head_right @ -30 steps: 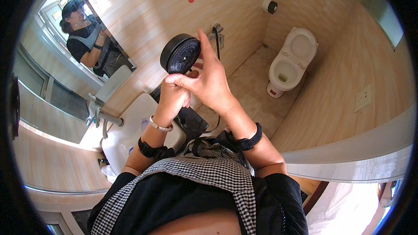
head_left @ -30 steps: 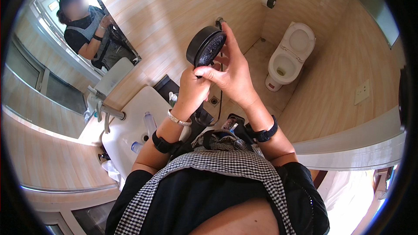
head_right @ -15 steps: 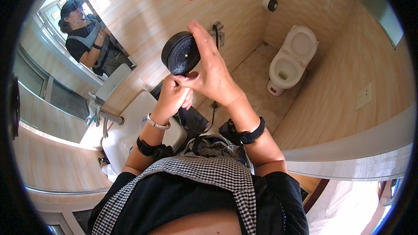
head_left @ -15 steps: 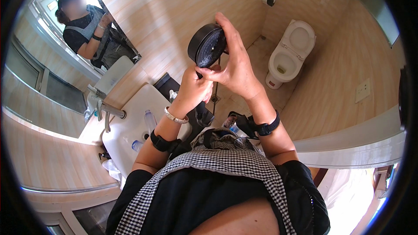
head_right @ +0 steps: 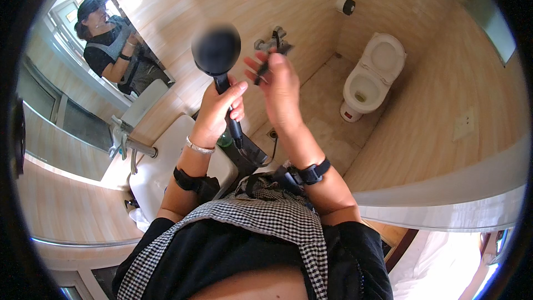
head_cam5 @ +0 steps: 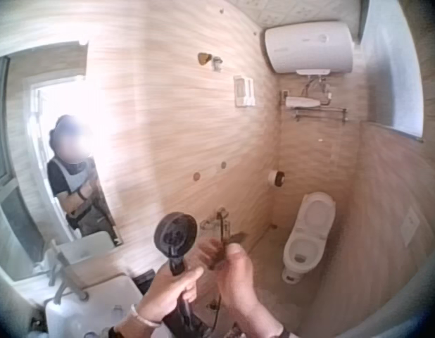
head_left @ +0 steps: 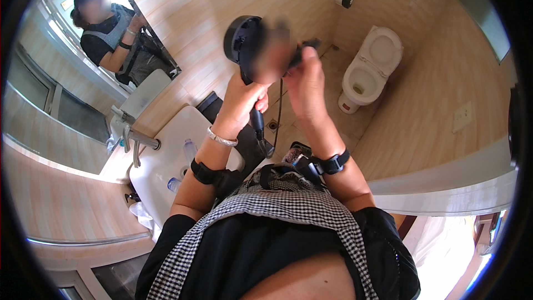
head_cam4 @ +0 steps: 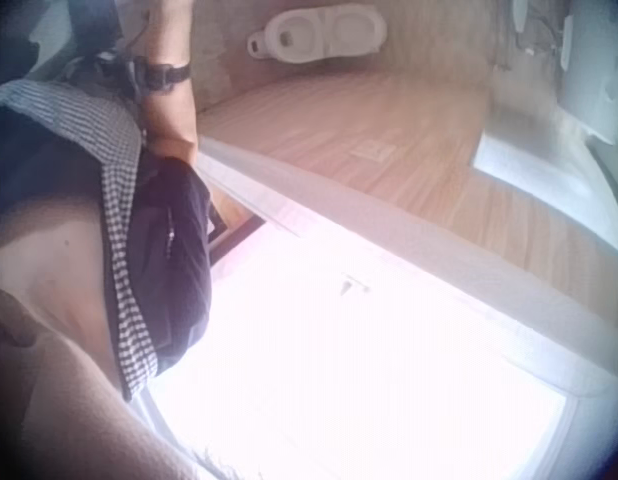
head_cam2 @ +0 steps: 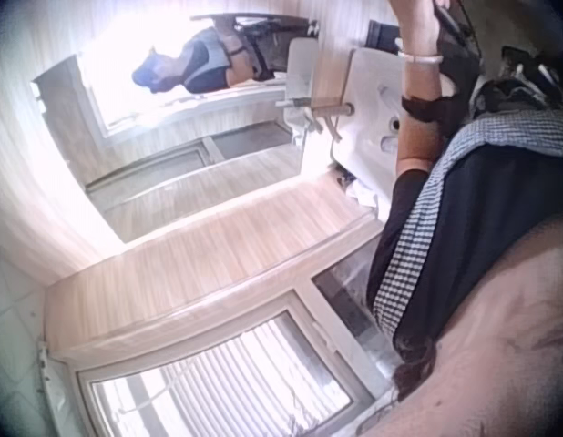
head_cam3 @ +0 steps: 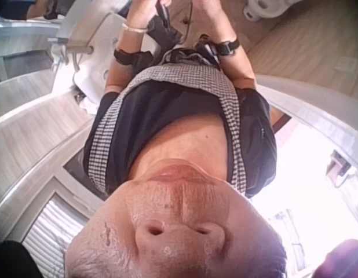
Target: The person disassembles and reassembles a handheld showerhead in a bathroom by hand, then carries a wastebasket to a cart in the hallway and empties a plastic bag into a larger trash container.
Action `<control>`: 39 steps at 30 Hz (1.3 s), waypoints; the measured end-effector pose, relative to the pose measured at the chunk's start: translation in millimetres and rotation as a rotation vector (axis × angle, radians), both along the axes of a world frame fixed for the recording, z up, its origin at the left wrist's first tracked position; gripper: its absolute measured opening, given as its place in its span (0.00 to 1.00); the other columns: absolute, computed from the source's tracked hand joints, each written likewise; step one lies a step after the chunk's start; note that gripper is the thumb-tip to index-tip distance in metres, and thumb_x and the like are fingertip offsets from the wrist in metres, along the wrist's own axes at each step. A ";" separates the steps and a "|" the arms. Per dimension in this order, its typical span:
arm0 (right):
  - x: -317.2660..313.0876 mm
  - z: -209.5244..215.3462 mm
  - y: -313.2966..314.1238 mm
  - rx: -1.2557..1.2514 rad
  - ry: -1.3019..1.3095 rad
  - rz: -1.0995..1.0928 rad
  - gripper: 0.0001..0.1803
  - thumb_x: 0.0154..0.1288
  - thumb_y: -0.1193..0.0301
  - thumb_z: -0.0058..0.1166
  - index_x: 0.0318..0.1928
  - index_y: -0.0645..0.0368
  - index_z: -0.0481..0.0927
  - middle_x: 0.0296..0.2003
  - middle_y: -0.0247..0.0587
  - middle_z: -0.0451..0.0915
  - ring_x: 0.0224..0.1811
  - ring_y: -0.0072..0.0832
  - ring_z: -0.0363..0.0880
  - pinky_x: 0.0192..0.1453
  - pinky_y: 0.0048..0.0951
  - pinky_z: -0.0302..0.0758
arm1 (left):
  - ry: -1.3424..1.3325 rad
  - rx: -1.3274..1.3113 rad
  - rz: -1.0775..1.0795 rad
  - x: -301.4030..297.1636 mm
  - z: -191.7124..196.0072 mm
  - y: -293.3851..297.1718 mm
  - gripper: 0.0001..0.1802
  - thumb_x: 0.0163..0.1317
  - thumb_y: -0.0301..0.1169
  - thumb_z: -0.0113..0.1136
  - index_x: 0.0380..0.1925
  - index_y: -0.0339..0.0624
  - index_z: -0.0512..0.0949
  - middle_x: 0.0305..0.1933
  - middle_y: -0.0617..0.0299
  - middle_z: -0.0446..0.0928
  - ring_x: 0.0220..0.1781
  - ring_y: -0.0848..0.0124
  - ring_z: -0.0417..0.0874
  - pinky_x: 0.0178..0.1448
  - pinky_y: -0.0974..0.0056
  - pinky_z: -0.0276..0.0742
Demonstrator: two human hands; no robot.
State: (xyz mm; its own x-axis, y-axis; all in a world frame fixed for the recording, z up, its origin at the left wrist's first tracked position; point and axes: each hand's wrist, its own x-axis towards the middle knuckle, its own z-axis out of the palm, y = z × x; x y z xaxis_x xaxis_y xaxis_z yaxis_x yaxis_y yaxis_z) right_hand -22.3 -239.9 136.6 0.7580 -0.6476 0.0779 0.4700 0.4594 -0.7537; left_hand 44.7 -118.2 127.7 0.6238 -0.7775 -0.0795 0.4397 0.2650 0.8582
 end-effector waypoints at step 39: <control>-51.2 -72.2 -25.5 0.284 0.177 0.486 0.40 0.69 0.41 0.25 0.66 0.60 0.61 0.60 0.57 0.69 0.55 0.54 0.75 0.42 0.46 0.85 | 0.349 -0.412 -0.190 26.6 -49.0 7.4 0.26 0.71 0.51 0.43 0.46 0.37 0.70 0.21 0.69 0.62 0.15 0.82 0.57 0.19 0.75 0.55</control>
State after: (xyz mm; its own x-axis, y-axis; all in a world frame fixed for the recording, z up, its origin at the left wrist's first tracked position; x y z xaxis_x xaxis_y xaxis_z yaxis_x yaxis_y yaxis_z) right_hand -73.5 -265.4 64.5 0.9587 -0.2001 -0.2022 0.0338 0.7858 -0.6176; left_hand 71.3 -110.8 78.6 0.4609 -0.8840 0.0777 0.7510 0.4352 0.4966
